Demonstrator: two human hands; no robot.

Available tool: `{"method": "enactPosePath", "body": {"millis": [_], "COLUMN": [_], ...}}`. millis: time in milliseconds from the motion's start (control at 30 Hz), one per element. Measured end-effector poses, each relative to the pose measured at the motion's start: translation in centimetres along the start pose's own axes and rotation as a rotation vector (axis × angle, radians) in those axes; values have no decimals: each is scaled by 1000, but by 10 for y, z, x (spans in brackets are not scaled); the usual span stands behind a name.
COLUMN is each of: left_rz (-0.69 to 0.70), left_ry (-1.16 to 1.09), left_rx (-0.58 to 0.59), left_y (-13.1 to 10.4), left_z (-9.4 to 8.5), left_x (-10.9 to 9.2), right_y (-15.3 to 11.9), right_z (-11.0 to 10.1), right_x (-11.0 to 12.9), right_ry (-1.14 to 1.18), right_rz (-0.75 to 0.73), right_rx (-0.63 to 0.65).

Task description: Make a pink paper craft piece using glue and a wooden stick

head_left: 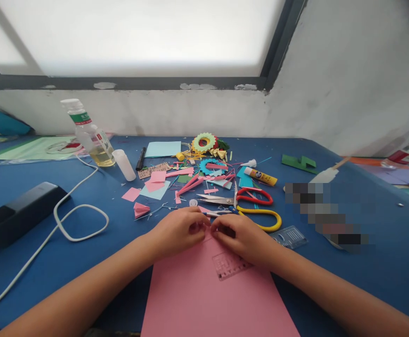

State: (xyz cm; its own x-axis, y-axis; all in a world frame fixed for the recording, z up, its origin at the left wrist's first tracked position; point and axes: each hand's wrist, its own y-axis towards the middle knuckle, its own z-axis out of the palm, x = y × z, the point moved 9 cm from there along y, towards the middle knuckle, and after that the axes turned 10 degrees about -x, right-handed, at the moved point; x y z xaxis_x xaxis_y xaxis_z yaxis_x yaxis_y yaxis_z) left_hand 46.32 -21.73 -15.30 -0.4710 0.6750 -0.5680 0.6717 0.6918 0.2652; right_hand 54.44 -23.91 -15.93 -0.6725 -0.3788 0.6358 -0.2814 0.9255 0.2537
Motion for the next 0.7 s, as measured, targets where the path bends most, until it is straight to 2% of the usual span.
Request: {"method": "enactPosePath", "body": {"millis": [333,500,700], "left_rz": [133,196,319], "left_ry": [-5,22,55], "left_rx": [91,64,0], "left_y": [-1,-4,-8], "left_z": [-2,-1,-2], "left_x": [-7,-6,-17], "right_y": [0,-1,-3], "right_z": [-8,-8,-5], "right_x": [1,2,10], "right_ry": [34,17,0], "right_rz": [-102,-123,-210], "right_rx": [36,41,45]}}
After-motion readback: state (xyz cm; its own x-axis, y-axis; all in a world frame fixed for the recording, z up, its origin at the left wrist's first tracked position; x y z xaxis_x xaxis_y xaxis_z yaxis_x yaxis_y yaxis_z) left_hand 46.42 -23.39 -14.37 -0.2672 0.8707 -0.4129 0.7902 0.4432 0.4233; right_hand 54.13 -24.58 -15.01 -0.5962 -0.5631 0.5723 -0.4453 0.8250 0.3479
